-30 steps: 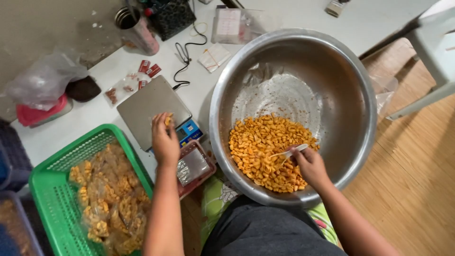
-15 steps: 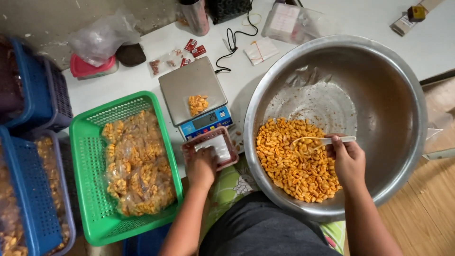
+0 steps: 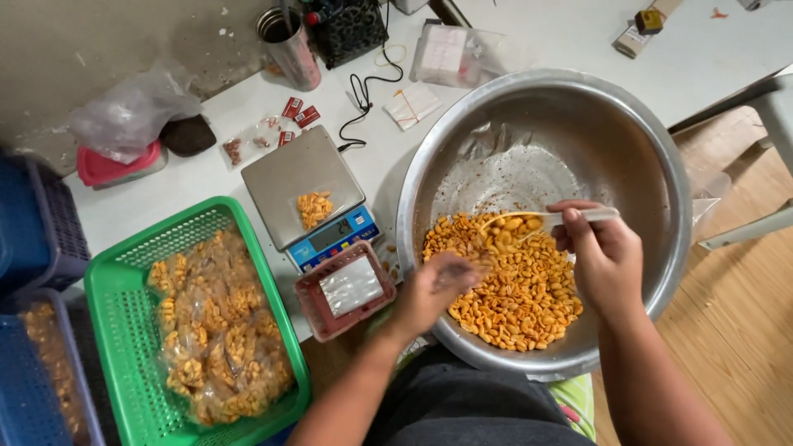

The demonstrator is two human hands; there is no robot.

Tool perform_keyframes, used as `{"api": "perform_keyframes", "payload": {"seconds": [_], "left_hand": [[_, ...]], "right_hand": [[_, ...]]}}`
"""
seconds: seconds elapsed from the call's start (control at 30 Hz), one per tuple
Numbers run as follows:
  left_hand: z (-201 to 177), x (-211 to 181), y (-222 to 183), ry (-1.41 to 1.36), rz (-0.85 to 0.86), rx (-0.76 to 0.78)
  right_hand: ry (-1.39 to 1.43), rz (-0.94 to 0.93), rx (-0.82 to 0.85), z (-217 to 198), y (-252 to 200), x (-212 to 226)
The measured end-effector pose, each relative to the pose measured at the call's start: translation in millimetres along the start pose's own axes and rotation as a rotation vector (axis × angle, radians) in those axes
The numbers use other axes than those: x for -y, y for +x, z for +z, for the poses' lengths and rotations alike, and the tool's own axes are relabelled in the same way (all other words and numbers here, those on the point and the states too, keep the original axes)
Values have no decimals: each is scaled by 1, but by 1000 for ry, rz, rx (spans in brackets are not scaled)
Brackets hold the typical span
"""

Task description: The person scoops seasoned nuts from a large metal bowl using a plastic spoon, weighs them on a digital scale, and transfers them into small plastic bags. The filled bags are placed into a green basket.

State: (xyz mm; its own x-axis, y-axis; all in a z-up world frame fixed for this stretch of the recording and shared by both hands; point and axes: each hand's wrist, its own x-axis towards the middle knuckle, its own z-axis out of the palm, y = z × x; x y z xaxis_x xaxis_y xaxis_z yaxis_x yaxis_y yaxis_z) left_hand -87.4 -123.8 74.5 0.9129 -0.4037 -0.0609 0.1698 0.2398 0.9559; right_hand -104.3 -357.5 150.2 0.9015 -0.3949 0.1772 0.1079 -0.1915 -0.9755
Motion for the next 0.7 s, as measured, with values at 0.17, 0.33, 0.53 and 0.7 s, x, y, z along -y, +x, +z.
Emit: {"api": "perform_keyframes", "payload": {"seconds": [0.17, 0.33, 0.53, 0.7], "left_hand": [[14, 16, 11, 223, -60, 89], [11, -24, 22, 208, -136, 237], [-123, -43, 73, 465, 506, -326], [-202, -49, 79, 948, 217, -624]], "right_hand": [[-171, -370, 261, -9, -6, -3], [-299, -571, 127, -31, -7, 1], [-307, -229, -106, -66, -25, -38], [-274, -194, -108, -68, -29, -56]]}}
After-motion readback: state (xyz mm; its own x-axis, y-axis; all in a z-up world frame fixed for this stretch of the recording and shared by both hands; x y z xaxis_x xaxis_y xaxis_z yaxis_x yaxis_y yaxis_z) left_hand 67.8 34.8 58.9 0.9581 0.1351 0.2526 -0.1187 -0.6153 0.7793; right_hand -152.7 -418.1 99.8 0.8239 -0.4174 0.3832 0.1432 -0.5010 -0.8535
